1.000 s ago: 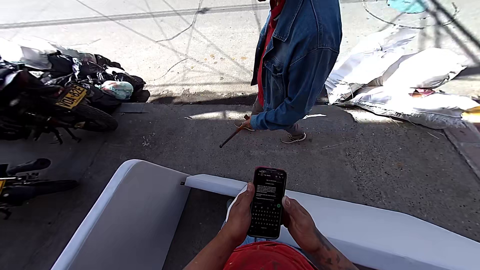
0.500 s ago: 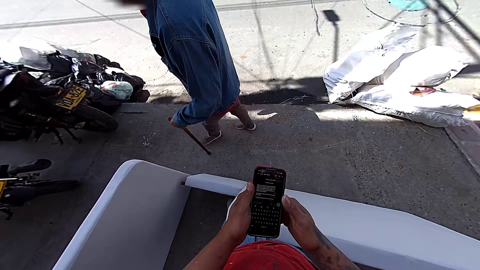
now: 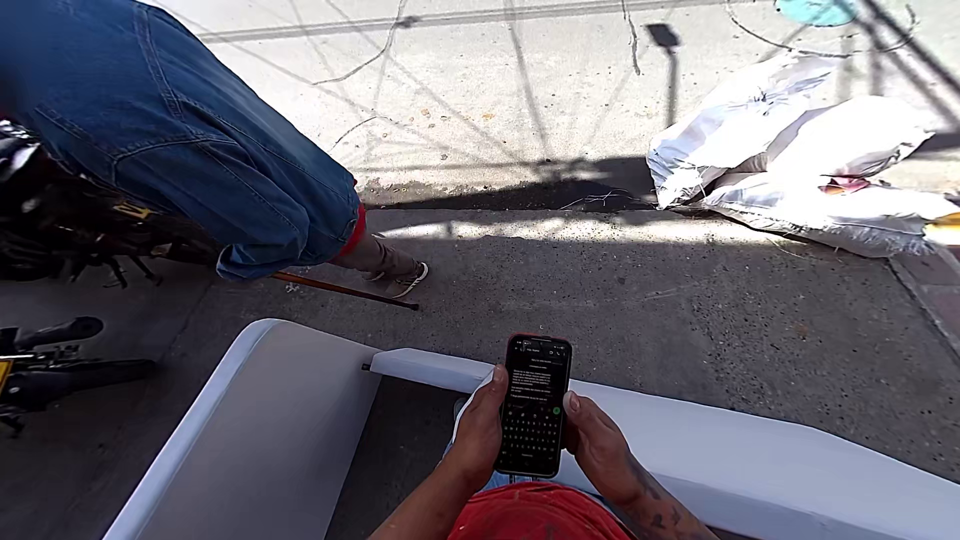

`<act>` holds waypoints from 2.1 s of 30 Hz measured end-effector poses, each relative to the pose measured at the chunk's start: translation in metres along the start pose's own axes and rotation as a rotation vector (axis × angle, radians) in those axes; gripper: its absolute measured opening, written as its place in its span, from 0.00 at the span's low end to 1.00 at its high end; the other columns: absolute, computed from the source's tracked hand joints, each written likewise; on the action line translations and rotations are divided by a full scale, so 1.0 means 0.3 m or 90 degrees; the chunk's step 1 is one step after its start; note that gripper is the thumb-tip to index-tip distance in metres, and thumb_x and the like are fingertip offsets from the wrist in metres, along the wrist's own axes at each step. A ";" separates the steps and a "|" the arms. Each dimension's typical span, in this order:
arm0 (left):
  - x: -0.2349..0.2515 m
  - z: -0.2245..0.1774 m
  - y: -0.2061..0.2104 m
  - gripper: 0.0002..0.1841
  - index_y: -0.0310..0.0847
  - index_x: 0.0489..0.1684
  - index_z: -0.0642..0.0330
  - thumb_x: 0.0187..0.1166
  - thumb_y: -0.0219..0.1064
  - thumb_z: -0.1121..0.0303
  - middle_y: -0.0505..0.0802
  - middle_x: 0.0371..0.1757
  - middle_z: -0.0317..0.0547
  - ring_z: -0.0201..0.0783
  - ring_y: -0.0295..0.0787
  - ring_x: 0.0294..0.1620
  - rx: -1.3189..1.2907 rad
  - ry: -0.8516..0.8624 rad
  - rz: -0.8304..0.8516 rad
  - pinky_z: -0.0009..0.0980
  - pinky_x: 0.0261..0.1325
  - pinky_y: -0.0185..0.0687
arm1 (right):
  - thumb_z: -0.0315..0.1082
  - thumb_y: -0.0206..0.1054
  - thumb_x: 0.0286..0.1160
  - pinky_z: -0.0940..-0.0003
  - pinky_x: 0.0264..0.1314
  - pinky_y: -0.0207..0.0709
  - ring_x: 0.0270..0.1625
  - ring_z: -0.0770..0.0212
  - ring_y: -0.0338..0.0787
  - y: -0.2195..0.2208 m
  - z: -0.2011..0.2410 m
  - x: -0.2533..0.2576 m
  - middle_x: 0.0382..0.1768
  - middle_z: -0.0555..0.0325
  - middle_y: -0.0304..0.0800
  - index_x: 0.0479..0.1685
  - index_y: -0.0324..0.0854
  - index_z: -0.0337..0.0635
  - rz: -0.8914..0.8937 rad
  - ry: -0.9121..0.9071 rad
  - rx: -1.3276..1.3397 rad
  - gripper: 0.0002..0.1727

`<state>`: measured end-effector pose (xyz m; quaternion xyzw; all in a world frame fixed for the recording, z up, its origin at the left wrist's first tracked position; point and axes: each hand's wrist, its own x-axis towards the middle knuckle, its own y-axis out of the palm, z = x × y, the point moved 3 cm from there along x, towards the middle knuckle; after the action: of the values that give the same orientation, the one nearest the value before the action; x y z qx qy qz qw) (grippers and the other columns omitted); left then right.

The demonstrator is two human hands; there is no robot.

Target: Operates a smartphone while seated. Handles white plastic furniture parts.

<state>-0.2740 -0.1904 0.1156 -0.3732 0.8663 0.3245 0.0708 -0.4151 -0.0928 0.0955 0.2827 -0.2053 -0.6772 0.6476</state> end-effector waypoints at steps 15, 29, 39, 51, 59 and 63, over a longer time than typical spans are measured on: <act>0.000 0.002 0.004 0.36 0.78 0.68 0.68 0.94 0.32 0.45 0.93 0.56 0.61 0.49 0.94 0.57 -0.006 -0.005 0.006 0.49 0.65 0.89 | 0.64 0.53 0.87 0.57 0.64 0.88 0.59 0.57 0.95 0.002 0.005 -0.005 0.57 0.50 0.94 0.66 0.84 0.42 -0.004 0.001 0.003 0.34; 0.003 0.002 0.010 0.36 0.78 0.67 0.67 0.94 0.30 0.46 0.94 0.55 0.59 0.47 0.94 0.56 -0.005 -0.008 0.008 0.48 0.64 0.90 | 0.64 0.53 0.86 0.57 0.64 0.88 0.60 0.57 0.94 -0.004 0.012 -0.011 0.57 0.50 0.94 0.65 0.84 0.43 0.001 0.008 0.000 0.34; 0.000 -0.002 0.012 0.36 0.77 0.69 0.67 0.94 0.29 0.46 0.93 0.56 0.60 0.48 0.94 0.57 -0.007 -0.015 0.008 0.48 0.64 0.89 | 0.64 0.53 0.87 0.57 0.65 0.88 0.60 0.57 0.94 0.001 0.017 -0.011 0.57 0.50 0.94 0.66 0.84 0.42 0.002 0.008 -0.005 0.34; -0.003 0.002 0.011 0.36 0.78 0.68 0.67 0.94 0.31 0.45 0.94 0.55 0.60 0.48 0.94 0.57 -0.014 -0.011 0.016 0.49 0.64 0.90 | 0.65 0.53 0.86 0.56 0.65 0.88 0.60 0.57 0.94 0.002 0.007 -0.017 0.57 0.50 0.94 0.66 0.84 0.43 -0.002 0.000 0.000 0.35; -0.009 0.005 0.010 0.36 0.78 0.68 0.66 0.94 0.30 0.45 0.94 0.55 0.59 0.48 0.94 0.57 -0.011 -0.013 0.010 0.48 0.64 0.90 | 0.65 0.52 0.87 0.57 0.64 0.88 0.59 0.58 0.94 0.003 -0.002 -0.019 0.57 0.51 0.94 0.65 0.84 0.43 0.000 -0.007 0.001 0.34; -0.010 0.006 0.008 0.36 0.79 0.68 0.67 0.94 0.30 0.45 0.94 0.55 0.59 0.48 0.94 0.57 -0.009 -0.011 0.007 0.48 0.65 0.90 | 0.65 0.53 0.86 0.58 0.65 0.88 0.59 0.58 0.94 0.006 0.003 -0.019 0.57 0.51 0.94 0.65 0.84 0.43 0.004 -0.006 -0.003 0.34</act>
<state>-0.2737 -0.1862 0.1163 -0.3657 0.8654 0.3344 0.0740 -0.4142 -0.0873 0.0980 0.2777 -0.2077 -0.6770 0.6492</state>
